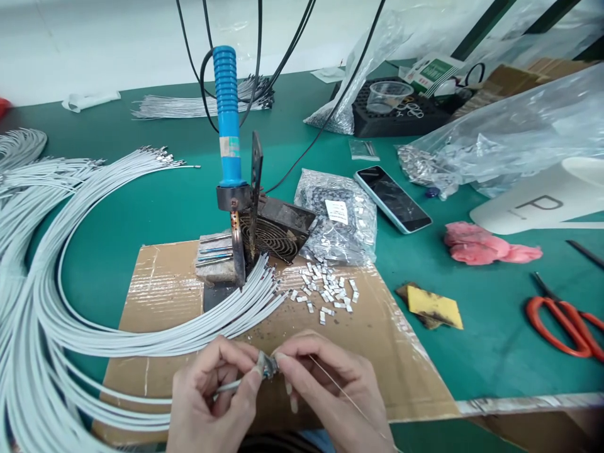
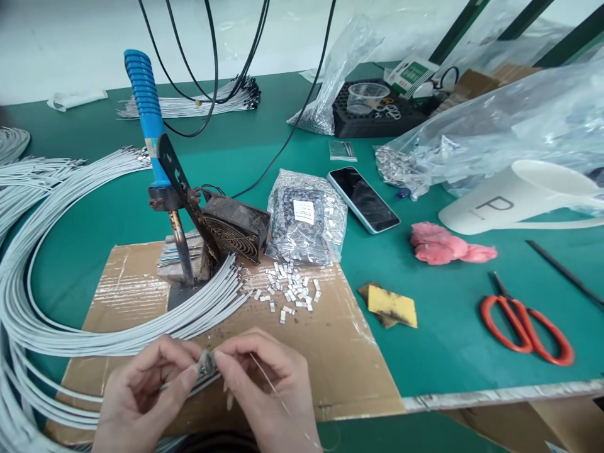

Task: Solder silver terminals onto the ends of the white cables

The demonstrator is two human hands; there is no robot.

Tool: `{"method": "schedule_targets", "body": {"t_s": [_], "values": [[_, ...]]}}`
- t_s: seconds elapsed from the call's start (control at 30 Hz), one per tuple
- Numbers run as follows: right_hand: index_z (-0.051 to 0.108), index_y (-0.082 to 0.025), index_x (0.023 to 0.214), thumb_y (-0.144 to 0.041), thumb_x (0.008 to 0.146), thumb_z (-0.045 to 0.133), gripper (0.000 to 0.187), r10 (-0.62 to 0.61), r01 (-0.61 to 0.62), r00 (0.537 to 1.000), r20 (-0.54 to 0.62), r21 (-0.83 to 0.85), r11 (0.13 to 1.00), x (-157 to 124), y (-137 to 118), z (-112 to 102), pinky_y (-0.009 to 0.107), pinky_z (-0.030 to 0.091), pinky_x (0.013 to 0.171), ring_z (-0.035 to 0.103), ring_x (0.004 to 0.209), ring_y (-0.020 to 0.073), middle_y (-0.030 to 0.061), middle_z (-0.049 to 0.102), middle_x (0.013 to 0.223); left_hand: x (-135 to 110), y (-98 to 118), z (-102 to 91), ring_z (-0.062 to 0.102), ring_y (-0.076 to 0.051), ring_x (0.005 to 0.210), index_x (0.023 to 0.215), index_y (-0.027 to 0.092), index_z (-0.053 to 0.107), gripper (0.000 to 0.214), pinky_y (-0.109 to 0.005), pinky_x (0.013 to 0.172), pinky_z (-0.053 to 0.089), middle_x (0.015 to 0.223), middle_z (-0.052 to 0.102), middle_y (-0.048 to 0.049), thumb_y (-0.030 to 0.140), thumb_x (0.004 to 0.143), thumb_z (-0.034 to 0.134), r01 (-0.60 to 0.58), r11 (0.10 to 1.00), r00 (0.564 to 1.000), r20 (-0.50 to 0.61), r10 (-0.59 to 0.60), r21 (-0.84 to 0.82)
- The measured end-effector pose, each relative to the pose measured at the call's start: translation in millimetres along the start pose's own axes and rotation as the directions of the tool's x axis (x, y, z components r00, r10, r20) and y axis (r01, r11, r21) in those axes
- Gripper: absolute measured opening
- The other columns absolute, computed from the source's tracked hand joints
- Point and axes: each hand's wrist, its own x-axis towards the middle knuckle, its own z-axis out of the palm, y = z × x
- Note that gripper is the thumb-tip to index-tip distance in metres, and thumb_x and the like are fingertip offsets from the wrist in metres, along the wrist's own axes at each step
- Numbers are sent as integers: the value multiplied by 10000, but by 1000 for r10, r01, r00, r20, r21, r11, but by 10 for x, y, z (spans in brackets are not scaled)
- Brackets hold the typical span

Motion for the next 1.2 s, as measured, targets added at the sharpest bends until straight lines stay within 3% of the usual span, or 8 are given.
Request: {"method": "schedule_targets", "body": {"t_s": [0.2,0.53,0.73,0.93,1.1,1.2], "values": [[799,-205,707,-316,805,821,150,-25,27,998,52,-44,999,3,21,-16,206,345,444,458,508,84,0,606,693,6,-2,19,596,-98,556,587,198,694,140,-128,532,469,701,731,-22,185,689,788,-43,999,999,-8,43,19],[777,-199,696,-307,827,806,172,-31,33,998,53,-49,998,11,44,-1,203,318,461,434,515,73,-19,576,664,24,-20,40,506,-73,505,574,194,669,156,-131,459,376,693,704,-12,201,690,773,-54,998,998,-19,55,37],[776,-204,703,-317,840,786,177,-28,32,998,51,-80,996,14,57,-11,217,298,455,414,526,93,-16,549,658,13,3,48,541,-95,538,570,194,665,155,-136,485,419,682,705,-20,191,673,782,-43,998,999,-22,44,44],[779,-205,698,-341,833,798,192,-58,60,998,30,-88,994,20,75,-19,225,382,539,486,615,128,-6,569,667,14,-44,62,633,-141,624,599,201,679,142,-153,554,500,701,714,-38,202,708,769,-73,996,997,-35,75,48],[767,-195,696,-362,846,790,226,-47,52,998,46,-110,993,39,79,-30,241,376,547,465,615,134,-9,538,666,22,-33,70,659,-166,655,598,201,685,136,-159,505,480,703,711,-47,195,706,766,-82,996,996,-18,83,45],[784,-220,768,-380,888,749,202,-120,123,992,30,-184,975,26,94,-25,237,391,544,461,608,135,-14,524,689,34,-32,77,662,-168,665,601,202,684,141,-163,536,500,714,715,-48,197,716,765,-74,996,997,-23,75,54]]}}
